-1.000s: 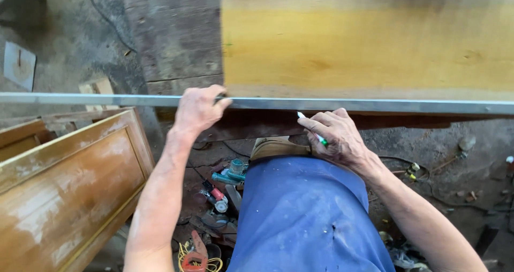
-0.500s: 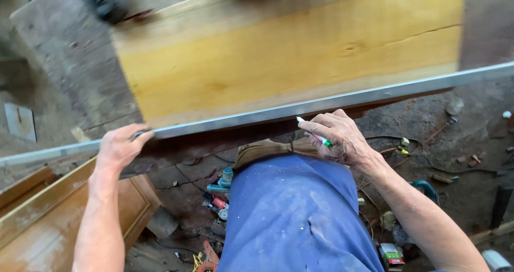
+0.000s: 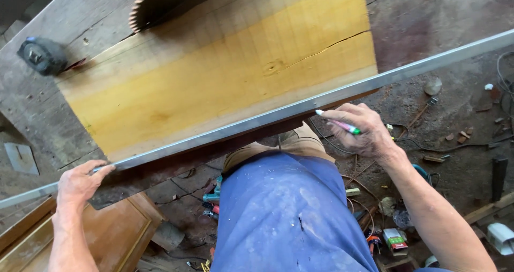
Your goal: Measuring and marking a wooden board using a straight edge, marker, and tape measure in a workshop.
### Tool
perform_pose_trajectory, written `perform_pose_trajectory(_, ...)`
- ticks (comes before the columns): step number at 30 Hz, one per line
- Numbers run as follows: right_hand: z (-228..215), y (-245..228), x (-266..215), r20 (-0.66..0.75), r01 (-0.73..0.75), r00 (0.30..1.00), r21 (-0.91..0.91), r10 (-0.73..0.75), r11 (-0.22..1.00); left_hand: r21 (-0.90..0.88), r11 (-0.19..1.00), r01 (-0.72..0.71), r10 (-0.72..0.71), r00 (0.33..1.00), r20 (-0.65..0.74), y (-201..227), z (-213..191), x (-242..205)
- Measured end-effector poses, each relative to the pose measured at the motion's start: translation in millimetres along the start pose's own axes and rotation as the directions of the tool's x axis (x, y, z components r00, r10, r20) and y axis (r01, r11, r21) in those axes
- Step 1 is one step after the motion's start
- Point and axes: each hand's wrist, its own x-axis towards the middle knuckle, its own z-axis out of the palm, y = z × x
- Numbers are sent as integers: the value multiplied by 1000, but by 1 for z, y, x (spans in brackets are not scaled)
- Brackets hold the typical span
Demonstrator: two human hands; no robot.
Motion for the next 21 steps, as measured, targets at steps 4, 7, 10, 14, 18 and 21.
perform_pose_trajectory(4,-31,11,-8,-26,-148,988,63,150,987,69,998,-2,3,1000,-25,-2,2,2)
perform_pose_trajectory(7,-50,21,-14,-47,-194,979,107,200,975,101,995,27,-27,1000,-7,-2,1,5)
perform_pose_trajectory(10,-63,30,-22,-98,-213,970,112,224,971,134,991,15,-14,1000,-10,-10,4,12)
perform_pose_trajectory(14,-76,47,-34,-167,-200,964,50,205,979,165,986,-18,18,1000,1,-15,4,17)
perform_pose_trajectory(18,-81,58,-47,-174,-248,953,22,248,969,132,990,51,-58,997,48,11,-9,5)
perform_pose_trajectory(21,-83,50,-48,-254,-324,919,-44,303,945,72,996,57,-61,996,67,24,-17,2)
